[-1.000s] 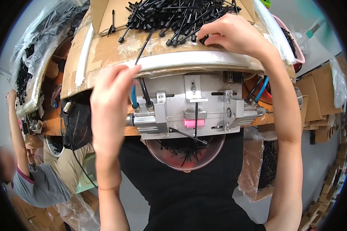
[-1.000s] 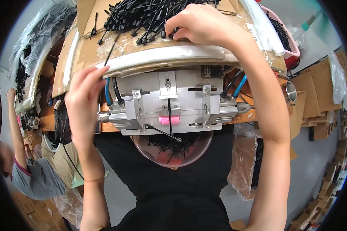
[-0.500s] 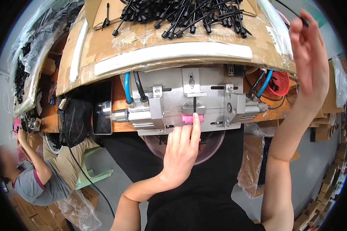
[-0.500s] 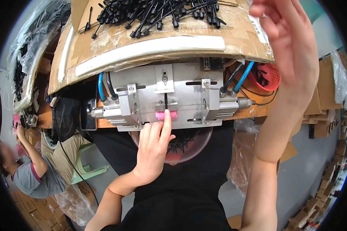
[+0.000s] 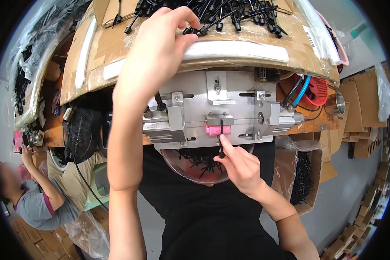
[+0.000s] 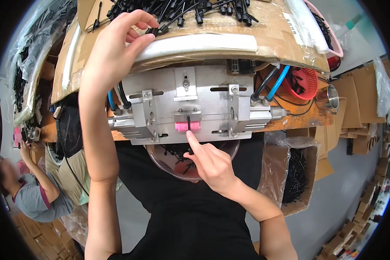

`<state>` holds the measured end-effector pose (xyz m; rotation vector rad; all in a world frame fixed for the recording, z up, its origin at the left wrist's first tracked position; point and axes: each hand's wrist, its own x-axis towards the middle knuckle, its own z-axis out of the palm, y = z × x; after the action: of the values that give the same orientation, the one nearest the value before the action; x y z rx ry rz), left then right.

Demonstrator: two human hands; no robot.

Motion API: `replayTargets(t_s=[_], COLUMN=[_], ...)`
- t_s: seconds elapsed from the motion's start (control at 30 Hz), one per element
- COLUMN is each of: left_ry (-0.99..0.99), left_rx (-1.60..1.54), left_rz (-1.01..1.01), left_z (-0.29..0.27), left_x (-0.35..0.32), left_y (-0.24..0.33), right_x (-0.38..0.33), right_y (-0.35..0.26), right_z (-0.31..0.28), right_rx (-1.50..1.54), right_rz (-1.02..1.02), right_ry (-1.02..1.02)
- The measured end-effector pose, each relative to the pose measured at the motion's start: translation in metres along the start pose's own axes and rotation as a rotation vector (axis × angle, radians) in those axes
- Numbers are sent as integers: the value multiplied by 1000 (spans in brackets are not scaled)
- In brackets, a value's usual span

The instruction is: The person repeatedly picks up black plastic cable ties and inserts them into a metal jig on a workbench. They then pull the ties through the mechanism, which appears to cut or trim them, and drop the finished pieces into a clear bowl below. The process is repeated continuously throughout the clip.

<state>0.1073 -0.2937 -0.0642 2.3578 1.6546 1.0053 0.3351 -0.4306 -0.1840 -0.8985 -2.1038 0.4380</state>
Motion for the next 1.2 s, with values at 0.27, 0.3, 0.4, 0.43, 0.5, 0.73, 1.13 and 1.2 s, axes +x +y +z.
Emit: replayTargets(t_s=[0.27, 0.3, 0.4, 0.43, 0.5, 0.73, 1.13, 1.2], left_ry=[-35, -17, -35, -51, 25, -107, 73, -24], left_rx=[7, -18, -37, -42, -35, -106, -108, -93], left_rz=[56, 104, 258, 247, 327, 88, -28, -42], left_z=[1, 0, 4, 6, 5, -34, 28, 55], left_x=[8, 9, 21, 26, 28, -19, -166, -177], left_y=[-18, -18, -22, -19, -15, -20, 79, 98], right_x=[29, 36, 117, 143, 186, 220, 229, 206], right_y=[5, 28, 89, 117, 174, 83, 22, 11], right_z=[-72, -98, -183, -211, -267, -148, -106, -126], right_rx=[-136, -213, -578, -602, -825, -391, 113, 258], right_rz=[-50, -101, -18, 20, 99, -523, -137, -82], right_ry=[108, 249, 574, 565, 336, -21, 1, 108])
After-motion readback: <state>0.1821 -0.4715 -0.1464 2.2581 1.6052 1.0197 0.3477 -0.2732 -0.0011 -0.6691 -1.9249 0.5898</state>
